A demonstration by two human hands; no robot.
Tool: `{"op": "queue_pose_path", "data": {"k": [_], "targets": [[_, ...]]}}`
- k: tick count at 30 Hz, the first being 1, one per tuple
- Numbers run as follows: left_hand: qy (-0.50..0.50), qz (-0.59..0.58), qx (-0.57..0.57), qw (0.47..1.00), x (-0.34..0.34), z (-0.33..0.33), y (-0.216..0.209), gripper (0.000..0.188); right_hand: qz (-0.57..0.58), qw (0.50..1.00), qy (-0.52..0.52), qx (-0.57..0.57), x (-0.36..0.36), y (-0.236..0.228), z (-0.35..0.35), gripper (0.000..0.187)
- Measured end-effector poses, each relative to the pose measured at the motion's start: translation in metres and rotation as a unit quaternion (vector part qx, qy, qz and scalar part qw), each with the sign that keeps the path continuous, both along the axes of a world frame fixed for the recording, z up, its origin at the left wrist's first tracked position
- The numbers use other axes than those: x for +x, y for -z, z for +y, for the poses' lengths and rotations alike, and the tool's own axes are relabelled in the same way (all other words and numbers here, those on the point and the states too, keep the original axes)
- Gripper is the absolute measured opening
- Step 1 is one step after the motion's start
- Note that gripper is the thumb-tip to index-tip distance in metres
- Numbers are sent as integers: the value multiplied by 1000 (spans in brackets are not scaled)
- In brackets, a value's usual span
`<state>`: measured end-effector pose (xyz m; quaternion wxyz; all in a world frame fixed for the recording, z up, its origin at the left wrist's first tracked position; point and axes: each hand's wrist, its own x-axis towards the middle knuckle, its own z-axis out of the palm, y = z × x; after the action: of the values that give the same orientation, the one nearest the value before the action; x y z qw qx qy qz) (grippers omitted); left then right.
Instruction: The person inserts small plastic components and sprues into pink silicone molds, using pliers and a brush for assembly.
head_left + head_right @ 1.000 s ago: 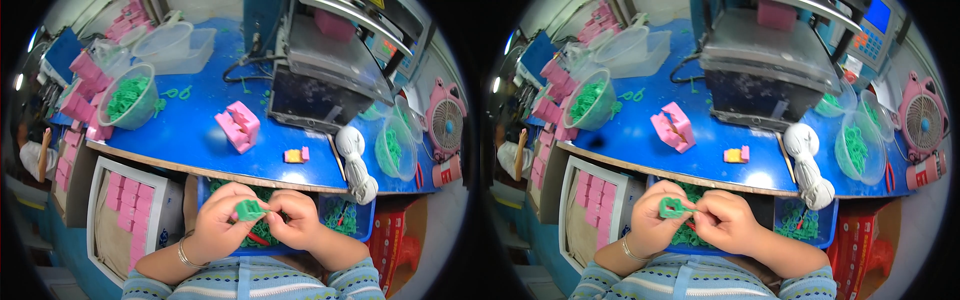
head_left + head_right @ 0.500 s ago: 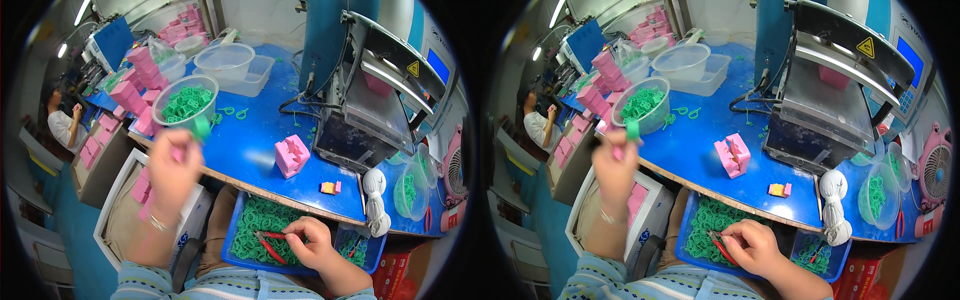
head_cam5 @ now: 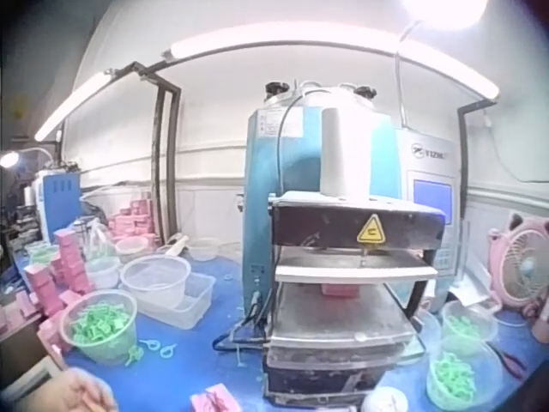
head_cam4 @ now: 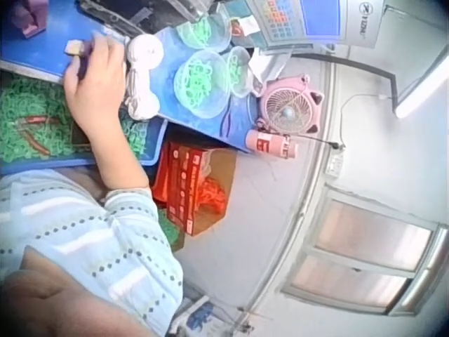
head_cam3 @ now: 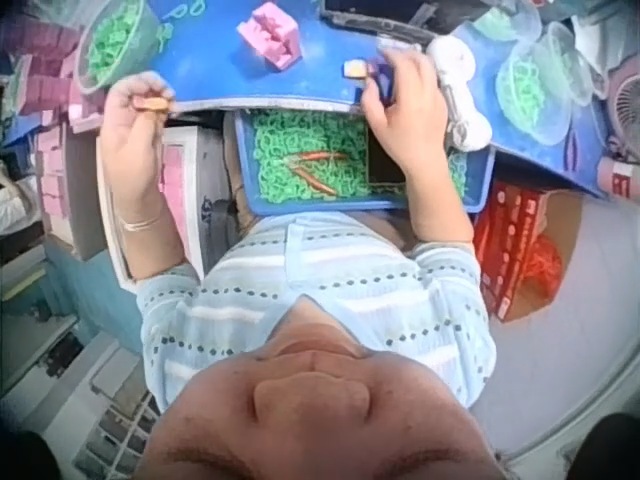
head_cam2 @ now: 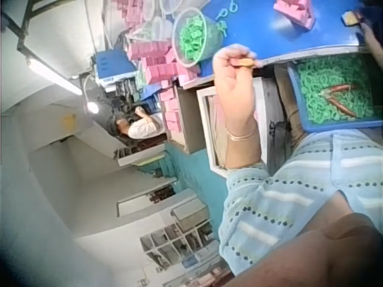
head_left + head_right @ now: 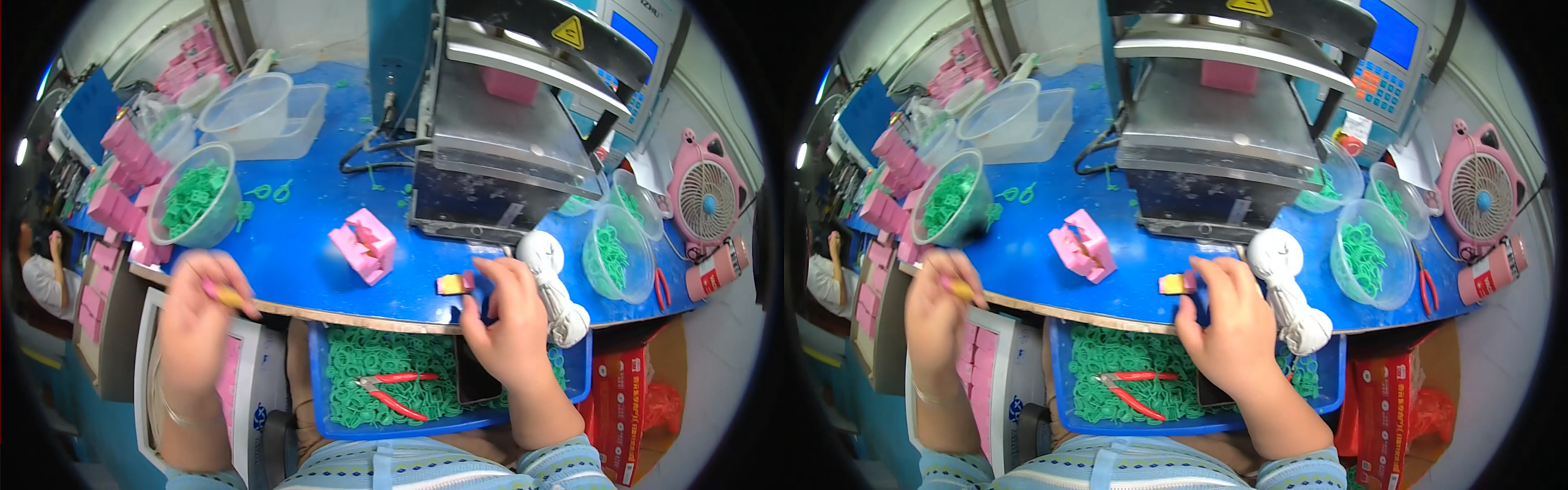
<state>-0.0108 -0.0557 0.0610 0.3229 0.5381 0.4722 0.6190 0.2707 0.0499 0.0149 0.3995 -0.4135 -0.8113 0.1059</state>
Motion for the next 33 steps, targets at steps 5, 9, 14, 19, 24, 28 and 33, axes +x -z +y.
{"op": "queue_pose_path", "data": {"k": [5, 9, 14, 19, 24, 28, 33], "targets": [[60, -227, -201, 951, 75, -18, 35, 27, -88, 996, -14, 7, -1, 0, 3, 38], [91, -337, -258, 901, 96, -12, 48, 28, 34, 990, -123, -59, 1, -1, -4, 31], [138, -372, -163, 903, 95, -7, 66, 28, 159, 936, -296, -106, -10, 3, -18, 33], [116, -368, -128, 913, 99, -7, 65, 29, 176, 932, -301, -98, -13, 11, -26, 39], [102, -364, -145, 914, 101, -5, 57, 30, 218, 926, -280, -126, -16, 21, -29, 36], [127, -309, -129, 933, 97, -6, 59, 31, 338, 804, -299, -387, -12, 21, -33, 25], [139, -217, -46, 965, 100, -7, 60, 32, 369, 672, -350, -539, -10, 15, -30, 20]]}}
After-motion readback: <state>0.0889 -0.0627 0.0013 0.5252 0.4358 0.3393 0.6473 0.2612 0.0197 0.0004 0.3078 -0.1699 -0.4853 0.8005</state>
